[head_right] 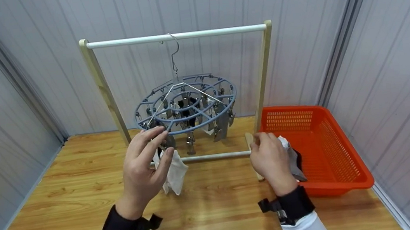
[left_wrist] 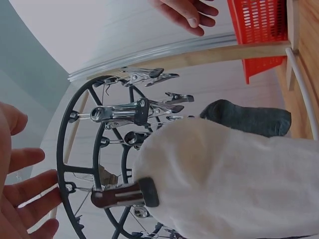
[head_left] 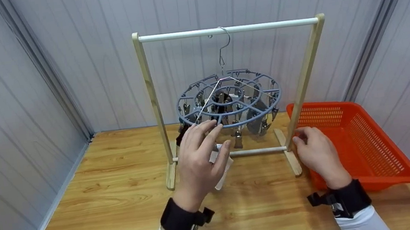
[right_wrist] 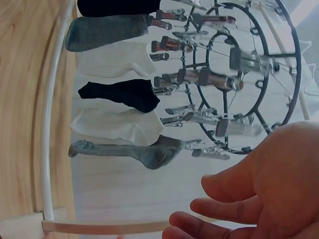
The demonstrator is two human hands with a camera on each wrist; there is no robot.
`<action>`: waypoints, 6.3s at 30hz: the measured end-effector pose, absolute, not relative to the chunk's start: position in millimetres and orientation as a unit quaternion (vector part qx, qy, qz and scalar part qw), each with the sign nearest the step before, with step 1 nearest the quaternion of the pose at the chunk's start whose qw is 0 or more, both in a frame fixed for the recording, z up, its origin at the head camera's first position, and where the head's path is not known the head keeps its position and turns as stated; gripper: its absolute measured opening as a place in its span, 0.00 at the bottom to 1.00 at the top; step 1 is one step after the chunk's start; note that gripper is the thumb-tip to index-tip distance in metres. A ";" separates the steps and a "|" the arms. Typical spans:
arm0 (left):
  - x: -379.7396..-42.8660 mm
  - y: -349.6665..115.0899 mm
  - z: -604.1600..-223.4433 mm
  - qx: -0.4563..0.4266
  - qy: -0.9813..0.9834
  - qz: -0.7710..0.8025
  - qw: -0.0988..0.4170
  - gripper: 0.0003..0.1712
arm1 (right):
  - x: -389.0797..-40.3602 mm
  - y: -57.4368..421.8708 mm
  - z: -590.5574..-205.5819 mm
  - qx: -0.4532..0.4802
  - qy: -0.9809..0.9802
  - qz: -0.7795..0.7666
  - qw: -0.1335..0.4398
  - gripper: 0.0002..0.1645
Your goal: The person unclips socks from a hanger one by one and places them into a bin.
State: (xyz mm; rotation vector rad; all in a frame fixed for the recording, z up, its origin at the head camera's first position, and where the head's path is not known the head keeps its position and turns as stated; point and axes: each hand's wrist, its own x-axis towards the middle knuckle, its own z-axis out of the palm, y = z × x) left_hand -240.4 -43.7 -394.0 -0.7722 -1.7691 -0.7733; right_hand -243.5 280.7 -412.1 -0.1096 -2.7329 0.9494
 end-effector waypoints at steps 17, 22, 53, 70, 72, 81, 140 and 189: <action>-250.7 -50.5 -397.4 -0.225 -0.772 -0.302 0.512 0.27 | -244.1 262.4 -419.2 0.049 -0.914 0.390 0.096 0.27; -249.4 -49.2 -397.5 -0.229 -0.779 -0.290 0.506 0.24 | -243.6 257.8 -422.9 0.084 -0.897 0.429 0.069 0.29; -236.9 -45.5 -393.6 -0.341 -0.767 -0.308 0.448 0.24 | -261.6 219.1 -475.3 0.156 -0.785 0.594 -0.079 0.42; -237.6 -36.7 -401.9 -0.358 -0.762 -0.303 0.447 0.13 | -258.4 215.0 -475.7 0.114 -0.763 0.632 -0.075 0.33; -237.7 -32.1 -405.9 -0.356 -0.774 -0.308 0.424 0.12 | -257.4 215.2 -474.9 0.118 -0.763 0.631 -0.075 0.33; -235.5 -16.2 -417.3 -0.330 -0.787 -0.404 0.328 0.17 | -253.2 214.3 -468.9 0.134 -0.758 0.633 -0.083 0.33; -247.5 -16.9 -423.0 -0.247 -0.676 -0.669 0.183 0.13 | -242.5 213.2 -459.9 0.186 -0.749 0.620 -0.144 0.27; -250.8 -17.6 -427.1 -0.264 -0.670 -0.644 0.259 0.12 | -252.2 220.4 -468.3 0.158 -0.747 0.631 -0.136 0.21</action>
